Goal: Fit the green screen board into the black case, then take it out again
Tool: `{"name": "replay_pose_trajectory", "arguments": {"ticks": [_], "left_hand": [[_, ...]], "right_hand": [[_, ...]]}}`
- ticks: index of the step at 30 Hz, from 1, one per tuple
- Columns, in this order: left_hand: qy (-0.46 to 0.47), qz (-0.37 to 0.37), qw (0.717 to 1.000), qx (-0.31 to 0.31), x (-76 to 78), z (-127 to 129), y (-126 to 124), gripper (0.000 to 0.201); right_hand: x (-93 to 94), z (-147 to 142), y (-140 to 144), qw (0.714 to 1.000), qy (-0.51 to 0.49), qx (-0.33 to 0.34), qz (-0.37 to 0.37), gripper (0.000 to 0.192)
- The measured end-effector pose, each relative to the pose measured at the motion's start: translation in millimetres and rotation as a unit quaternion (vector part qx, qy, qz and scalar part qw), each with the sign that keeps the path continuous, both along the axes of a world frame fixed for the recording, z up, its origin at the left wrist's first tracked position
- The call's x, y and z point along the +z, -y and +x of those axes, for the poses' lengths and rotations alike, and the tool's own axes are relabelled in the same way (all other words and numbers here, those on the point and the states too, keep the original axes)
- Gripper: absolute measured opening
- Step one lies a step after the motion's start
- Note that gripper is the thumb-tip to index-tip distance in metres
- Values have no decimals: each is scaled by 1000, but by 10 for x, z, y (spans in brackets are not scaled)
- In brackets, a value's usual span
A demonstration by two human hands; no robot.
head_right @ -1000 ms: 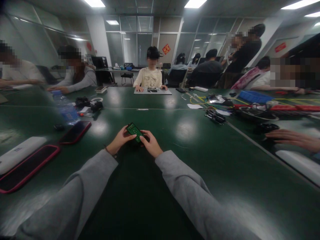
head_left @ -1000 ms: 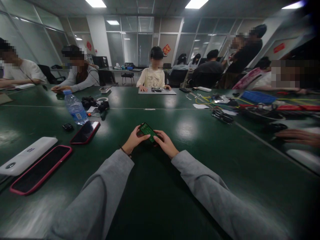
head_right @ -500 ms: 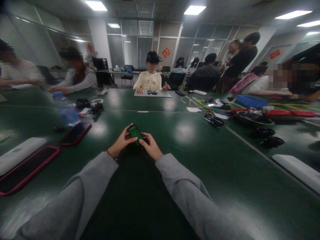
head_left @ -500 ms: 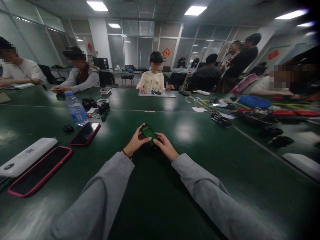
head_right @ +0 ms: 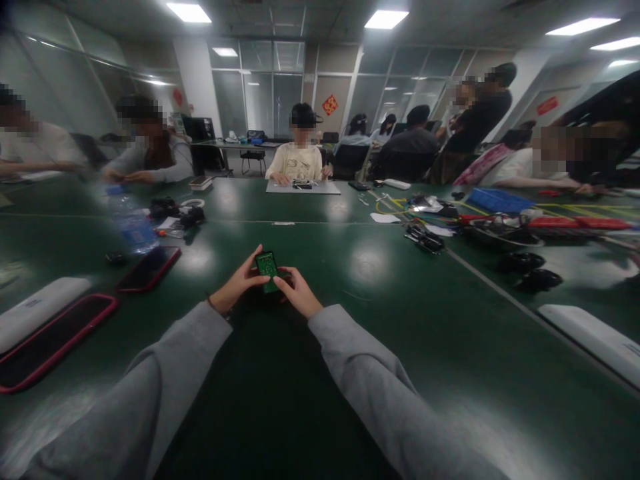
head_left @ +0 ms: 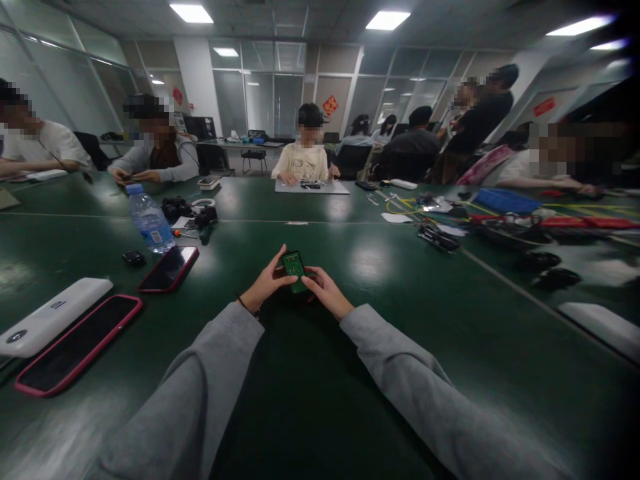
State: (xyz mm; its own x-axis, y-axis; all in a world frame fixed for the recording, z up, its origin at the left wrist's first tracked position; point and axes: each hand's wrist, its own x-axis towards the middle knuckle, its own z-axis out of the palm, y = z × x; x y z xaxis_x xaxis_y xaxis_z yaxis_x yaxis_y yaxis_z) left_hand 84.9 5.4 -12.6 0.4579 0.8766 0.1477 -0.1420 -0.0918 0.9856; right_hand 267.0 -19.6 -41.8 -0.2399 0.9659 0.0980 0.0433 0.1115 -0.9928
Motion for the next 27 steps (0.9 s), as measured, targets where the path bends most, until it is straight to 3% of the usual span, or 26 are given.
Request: {"name": "replay_pose_trajectory", "arguments": {"ticks": [8,27], "left_hand": [[8,11,999,-29,-23,1,-15,88],[16,27,999,-36,-26,-2,8,85]], "right_hand": [[18,-5,1,1000,-6,-13,9,52],[-17,-17,-20,999,0,-18,47,53]]}}
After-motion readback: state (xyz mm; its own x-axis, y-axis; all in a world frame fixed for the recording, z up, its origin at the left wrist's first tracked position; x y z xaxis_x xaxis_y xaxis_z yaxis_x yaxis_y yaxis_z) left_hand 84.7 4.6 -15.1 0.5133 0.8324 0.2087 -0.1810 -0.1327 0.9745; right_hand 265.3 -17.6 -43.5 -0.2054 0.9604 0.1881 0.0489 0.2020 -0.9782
